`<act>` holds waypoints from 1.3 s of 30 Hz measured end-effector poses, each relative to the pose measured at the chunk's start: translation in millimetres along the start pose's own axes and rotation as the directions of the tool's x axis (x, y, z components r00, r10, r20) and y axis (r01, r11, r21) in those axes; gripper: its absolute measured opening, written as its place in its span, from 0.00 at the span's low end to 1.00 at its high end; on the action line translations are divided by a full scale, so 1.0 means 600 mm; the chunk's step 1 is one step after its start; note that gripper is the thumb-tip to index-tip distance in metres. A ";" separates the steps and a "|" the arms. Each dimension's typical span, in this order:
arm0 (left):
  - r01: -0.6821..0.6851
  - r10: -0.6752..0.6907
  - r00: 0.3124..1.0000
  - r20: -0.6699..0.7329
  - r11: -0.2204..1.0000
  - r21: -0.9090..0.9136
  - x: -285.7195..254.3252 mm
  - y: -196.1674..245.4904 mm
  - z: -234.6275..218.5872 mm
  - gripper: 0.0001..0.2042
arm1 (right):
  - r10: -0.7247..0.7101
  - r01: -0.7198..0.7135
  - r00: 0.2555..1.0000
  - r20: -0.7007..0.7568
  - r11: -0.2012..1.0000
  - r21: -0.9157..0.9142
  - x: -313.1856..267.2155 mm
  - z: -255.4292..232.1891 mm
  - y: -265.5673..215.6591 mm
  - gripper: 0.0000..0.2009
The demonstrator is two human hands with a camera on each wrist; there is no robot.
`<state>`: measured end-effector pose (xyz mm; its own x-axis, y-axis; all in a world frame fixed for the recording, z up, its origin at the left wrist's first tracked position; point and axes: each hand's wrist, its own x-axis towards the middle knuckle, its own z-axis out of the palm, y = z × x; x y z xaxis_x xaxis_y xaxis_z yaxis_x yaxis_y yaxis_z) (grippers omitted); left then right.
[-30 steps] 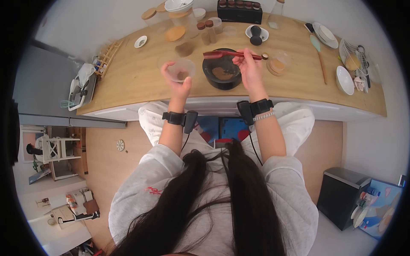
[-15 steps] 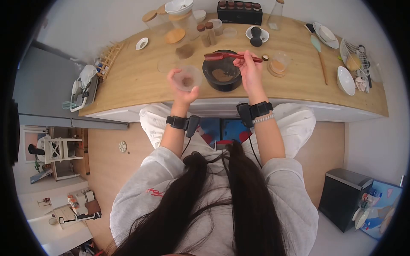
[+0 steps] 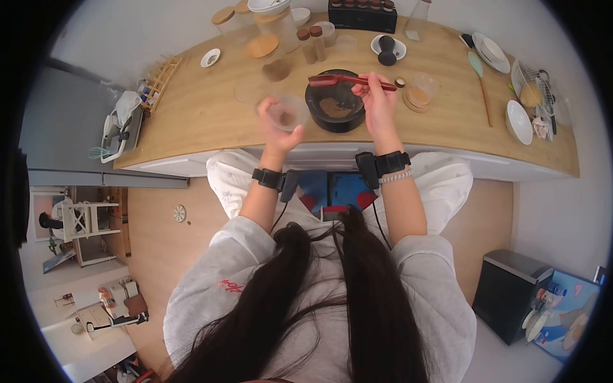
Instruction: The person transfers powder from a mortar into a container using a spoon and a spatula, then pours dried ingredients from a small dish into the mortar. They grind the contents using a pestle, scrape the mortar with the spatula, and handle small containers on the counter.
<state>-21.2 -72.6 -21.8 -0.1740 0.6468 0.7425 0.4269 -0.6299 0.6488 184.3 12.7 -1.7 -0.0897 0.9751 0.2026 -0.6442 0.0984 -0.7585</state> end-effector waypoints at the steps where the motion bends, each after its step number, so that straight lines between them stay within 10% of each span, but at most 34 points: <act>1: 0.028 -0.029 0.999 0.039 0.999 0.039 -0.004 -0.009 0.002 0.37 | -0.002 0.002 1.000 0.002 1.000 0.000 0.001 0.000 0.001 0.12; 5: 0.180 -0.171 0.980 0.099 0.979 -0.098 0.004 0.009 0.010 0.37 | -0.004 0.004 1.000 0.007 1.000 -0.005 -0.001 0.002 -0.003 0.12; 8: -0.028 0.022 0.999 -0.040 0.989 -0.148 0.004 0.013 0.017 0.37 | -0.005 0.005 1.000 0.000 1.000 -0.011 -0.002 0.002 -0.002 0.12; 25: 0.245 -0.357 0.928 -0.102 0.795 -0.555 0.011 -0.001 0.017 0.40 | -0.002 0.002 1.000 -0.003 0.999 -0.034 -0.006 0.005 -0.003 0.11; 39: 0.083 -0.097 0.994 -0.046 0.964 -0.252 0.016 0.013 0.021 0.38 | -0.012 0.013 1.000 0.011 1.000 -0.027 -0.004 0.005 -0.002 0.11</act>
<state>-8.5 -66.0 -12.0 -0.2555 0.6844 0.6829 0.1733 -0.6624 0.7288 183.4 9.6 0.6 -0.0897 0.9717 0.2184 -0.6245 0.1159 -0.7724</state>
